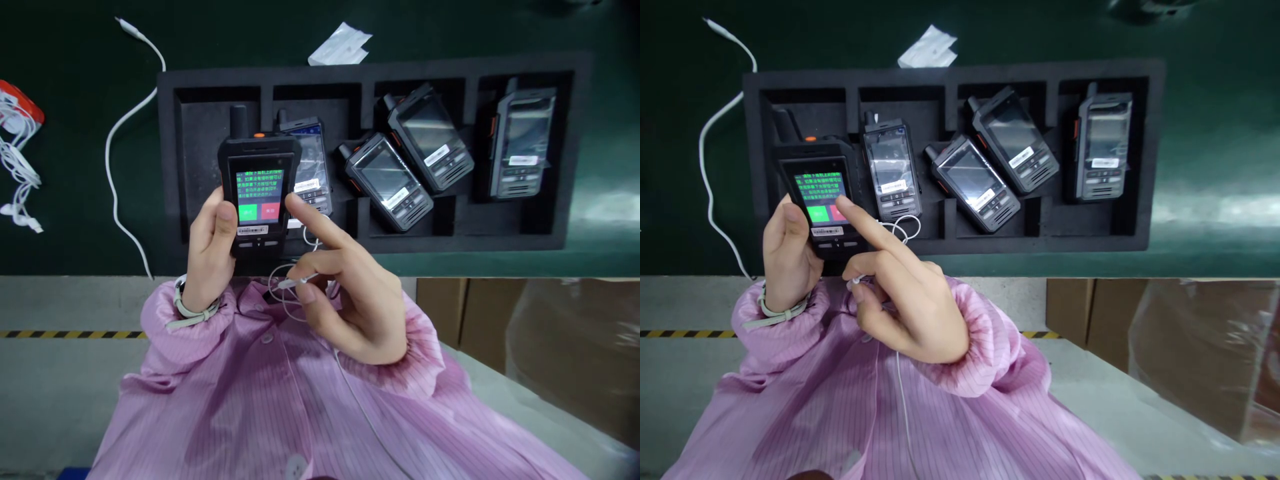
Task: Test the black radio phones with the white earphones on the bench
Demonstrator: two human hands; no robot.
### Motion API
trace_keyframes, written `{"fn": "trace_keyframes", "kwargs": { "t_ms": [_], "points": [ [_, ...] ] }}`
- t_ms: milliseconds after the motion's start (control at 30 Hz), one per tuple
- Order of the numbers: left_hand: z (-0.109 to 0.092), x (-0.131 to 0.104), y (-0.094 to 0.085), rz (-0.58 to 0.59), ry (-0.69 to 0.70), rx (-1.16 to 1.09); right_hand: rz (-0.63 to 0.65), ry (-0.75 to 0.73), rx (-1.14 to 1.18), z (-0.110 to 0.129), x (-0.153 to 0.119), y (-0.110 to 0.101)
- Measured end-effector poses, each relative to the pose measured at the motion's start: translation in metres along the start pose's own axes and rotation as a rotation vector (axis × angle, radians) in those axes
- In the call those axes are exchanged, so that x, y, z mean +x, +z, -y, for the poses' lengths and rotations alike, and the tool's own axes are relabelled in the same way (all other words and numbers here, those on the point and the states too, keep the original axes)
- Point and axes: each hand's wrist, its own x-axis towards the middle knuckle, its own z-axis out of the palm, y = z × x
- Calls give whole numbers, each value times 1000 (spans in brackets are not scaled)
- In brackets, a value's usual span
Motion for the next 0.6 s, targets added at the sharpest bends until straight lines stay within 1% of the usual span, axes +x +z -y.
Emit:
{"fn": "trace_keyframes", "kwargs": {
  "t_ms": [100, 200, 300, 400, 500, 600],
  "points": [
    [0, 0, 0, 4, 2, -20, 33, 2, -1, -1, 0, 1],
    [1, 0, 0, 2, -3, -27, 88, 1, -1, -2, 2, 6],
    [0, 0, 0, 3, 3, -25, 111, 9, -30, -2, 5, 11],
    [-1, 0, 0, 2, -1, -17, 102, -5, -60, -1, 7, 12],
    [0, 0, 1, -5, -15, -23, 83, -25, -40, 0, 5, 9],
    [1, 0, 1, -3, -5, -39, 79, 13, -8, 1, 2, 5]
  ]
}}
